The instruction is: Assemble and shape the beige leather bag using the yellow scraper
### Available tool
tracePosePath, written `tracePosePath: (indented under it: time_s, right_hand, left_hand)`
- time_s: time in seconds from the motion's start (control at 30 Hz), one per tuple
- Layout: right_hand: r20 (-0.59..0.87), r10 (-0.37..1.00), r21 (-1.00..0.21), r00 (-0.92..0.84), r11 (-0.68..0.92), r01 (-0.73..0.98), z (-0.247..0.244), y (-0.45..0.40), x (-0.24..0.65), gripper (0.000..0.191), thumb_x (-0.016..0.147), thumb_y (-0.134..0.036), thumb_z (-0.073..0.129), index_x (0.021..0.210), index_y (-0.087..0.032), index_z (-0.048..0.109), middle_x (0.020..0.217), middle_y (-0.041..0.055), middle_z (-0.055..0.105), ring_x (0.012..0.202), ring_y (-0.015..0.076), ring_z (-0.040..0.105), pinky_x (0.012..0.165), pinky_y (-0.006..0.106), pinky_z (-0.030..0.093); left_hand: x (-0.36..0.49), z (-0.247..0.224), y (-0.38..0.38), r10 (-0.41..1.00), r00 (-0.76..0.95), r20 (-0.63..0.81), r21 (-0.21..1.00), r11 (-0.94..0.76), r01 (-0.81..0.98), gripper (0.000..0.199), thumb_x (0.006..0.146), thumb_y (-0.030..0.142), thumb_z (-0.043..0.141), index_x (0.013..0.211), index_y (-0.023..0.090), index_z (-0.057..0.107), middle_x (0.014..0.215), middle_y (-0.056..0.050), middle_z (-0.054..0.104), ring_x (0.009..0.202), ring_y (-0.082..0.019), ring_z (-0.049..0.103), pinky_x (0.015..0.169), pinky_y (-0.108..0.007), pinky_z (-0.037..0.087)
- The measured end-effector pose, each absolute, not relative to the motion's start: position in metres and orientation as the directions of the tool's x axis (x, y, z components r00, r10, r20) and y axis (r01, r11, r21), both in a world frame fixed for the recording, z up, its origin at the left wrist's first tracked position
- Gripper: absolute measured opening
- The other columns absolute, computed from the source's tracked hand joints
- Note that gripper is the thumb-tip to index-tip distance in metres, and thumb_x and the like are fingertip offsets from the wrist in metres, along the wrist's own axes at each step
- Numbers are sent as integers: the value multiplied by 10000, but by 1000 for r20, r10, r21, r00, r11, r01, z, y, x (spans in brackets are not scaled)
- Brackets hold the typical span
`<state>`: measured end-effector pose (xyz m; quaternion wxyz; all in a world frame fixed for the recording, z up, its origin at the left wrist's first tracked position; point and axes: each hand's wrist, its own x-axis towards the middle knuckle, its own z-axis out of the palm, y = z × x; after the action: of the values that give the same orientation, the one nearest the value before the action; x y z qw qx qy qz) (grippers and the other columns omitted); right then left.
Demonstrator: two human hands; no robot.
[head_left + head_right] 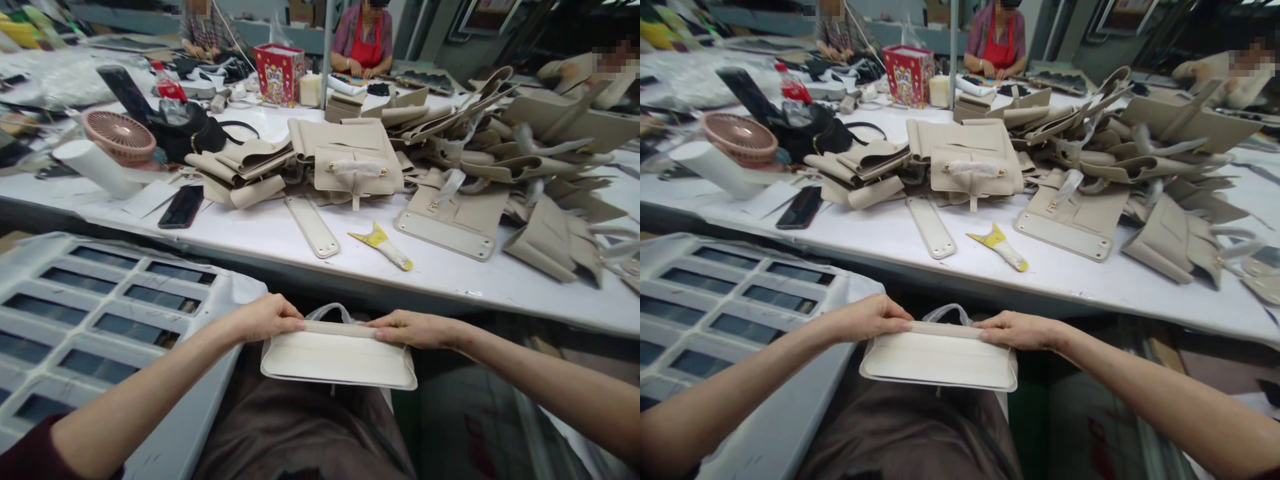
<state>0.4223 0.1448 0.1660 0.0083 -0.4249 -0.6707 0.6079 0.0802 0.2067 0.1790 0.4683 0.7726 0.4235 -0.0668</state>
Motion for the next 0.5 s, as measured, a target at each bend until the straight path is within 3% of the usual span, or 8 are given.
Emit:
tracePosePath:
  time_s: [0.13, 0.3, 0.43, 0.5]
  right_hand:
    - [-498, 605, -814, -622, -79, 575, 163, 144, 414, 564, 964, -562, 468, 1424, -244, 545, 1491, -5, 511, 1334, 275, 521, 1142, 360, 394]
    - [-499, 623, -777, -603, -13, 629, 165, 149, 387, 537, 957, -543, 475, 1432, -300, 533, 1388, -7, 618, 1222, 296, 601, 1062, 399, 461]
    - [-488, 690, -699, -534, 56, 713, 168, 151, 372, 483, 949, -541, 470, 1348, -320, 628, 1251, 19, 705, 1126, 309, 650, 1007, 455, 486]
    - [-359, 823, -754, -439, 21, 657, 164, 146, 378, 496, 930, -570, 490, 1283, -280, 684, 1269, 37, 696, 1171, 303, 627, 1064, 454, 450]
  left_hand:
    - [79, 173, 208, 586, 649, -486, 670, -227, 706, 402, 851, 513, 536, 1032, 257, 788, 940, 23, 779, 894, -233, 676, 724, -236, 460]
    - [77, 169, 208, 650, 607, -458, 648, -223, 728, 460, 839, 529, 576, 1180, 262, 729, 1186, -13, 739, 1074, -256, 665, 892, -277, 480]
    - [83, 177, 199, 739, 626, -248, 593, -395, 702, 449, 813, 410, 637, 1225, 238, 685, 1310, -55, 666, 1197, -261, 600, 1032, -332, 432]
    - [91, 183, 184, 761, 643, -88, 595, -478, 647, 330, 817, 303, 627, 1133, 237, 701, 1273, -52, 662, 1184, -240, 589, 1042, -346, 418]
